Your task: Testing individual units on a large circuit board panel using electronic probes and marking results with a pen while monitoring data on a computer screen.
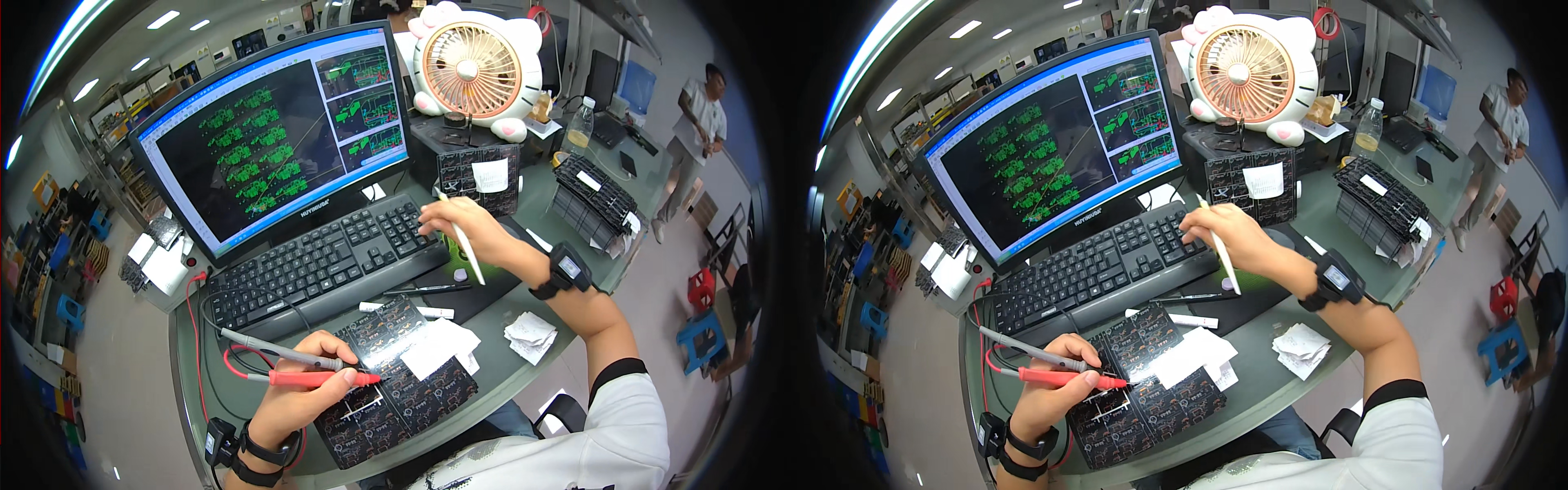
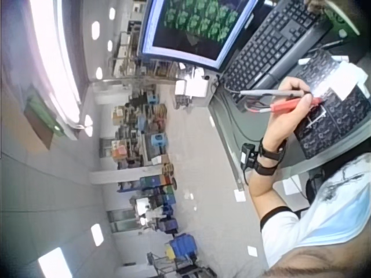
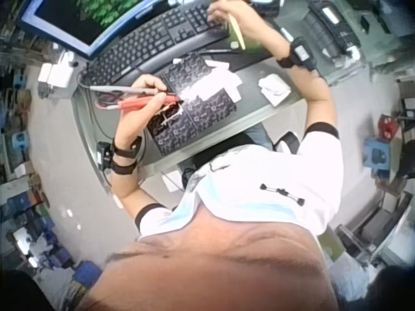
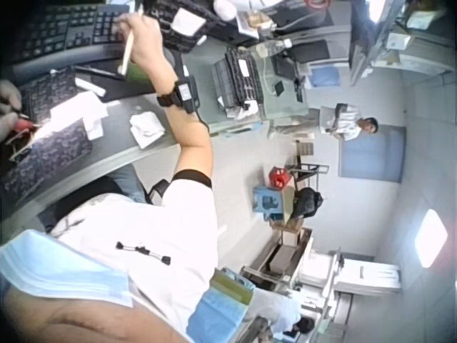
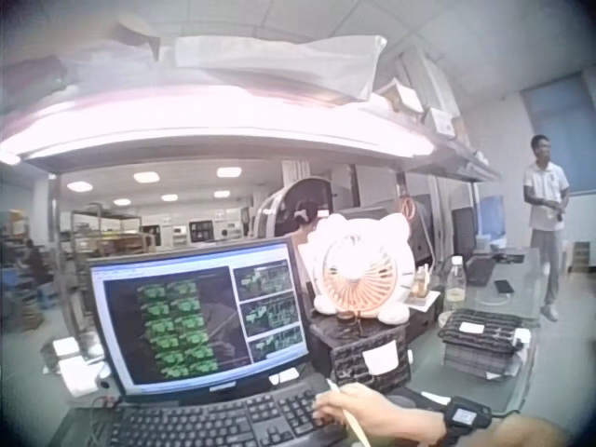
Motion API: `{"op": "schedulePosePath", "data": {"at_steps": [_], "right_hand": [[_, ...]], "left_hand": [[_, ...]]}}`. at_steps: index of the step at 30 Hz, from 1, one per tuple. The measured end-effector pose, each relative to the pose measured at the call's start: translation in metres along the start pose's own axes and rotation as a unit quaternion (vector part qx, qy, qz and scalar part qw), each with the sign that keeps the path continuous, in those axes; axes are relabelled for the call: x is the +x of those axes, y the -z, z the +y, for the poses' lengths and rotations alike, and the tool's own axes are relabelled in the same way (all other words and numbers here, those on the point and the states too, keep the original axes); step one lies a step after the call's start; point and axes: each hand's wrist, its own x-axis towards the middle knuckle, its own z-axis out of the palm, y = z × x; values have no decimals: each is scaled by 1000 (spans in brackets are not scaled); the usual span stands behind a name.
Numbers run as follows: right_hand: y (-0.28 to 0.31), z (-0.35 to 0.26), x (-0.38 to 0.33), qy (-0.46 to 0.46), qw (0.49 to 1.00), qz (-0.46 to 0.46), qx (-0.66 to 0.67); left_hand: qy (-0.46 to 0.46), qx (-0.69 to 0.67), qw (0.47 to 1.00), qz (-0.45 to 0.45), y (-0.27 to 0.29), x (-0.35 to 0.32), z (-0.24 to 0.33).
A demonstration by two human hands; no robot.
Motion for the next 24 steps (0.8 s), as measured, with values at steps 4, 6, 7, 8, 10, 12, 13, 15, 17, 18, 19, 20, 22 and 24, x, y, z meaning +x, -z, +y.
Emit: {"op": "schedulePosePath", "data": {"at_steps": [4,6,7,8,10,12,13,15,17,18,19,20,22,24], "right_hand": [[-12,15,19,26,995,-63,-74],[-20,18,21,25,989,-87,-114],[-23,19,22,32,986,-91,-136],[-27,23,20,18,981,-103,-164],[-23,18,23,4,986,-97,-139],[-21,17,22,-2,986,-97,-132],[-21,17,21,-1,986,-98,-133],[-18,11,18,3,988,-110,-111],[-24,8,15,93,991,-75,-64],[-25,7,16,92,989,-96,-61],[-25,6,17,91,987,-117,-57],[-26,6,21,91,987,-117,-57],[-25,8,32,10,988,-75,-135],[-31,20,41,-1,982,-22,-190]], "left_hand": [[16,0,1000,3,-1,0,4],[19,-1,1000,2,0,-1,2],[25,-4,1000,0,0,-1,1],[23,-4,1000,1,0,0,1],[10,-13,1000,2,1,0,0],[9,-10,1000,-2,3,0,-3],[8,-5,1000,-8,3,0,-3],[8,0,1000,-10,4,0,-2],[9,6,1000,-10,4,0,-1],[14,5,1000,-11,4,0,0],[19,4,1000,-12,3,0,0],[19,5,1000,-11,3,0,0],[17,-1,1000,-14,2,0,-2],[19,-6,1000,-15,2,-1,-1]]}}
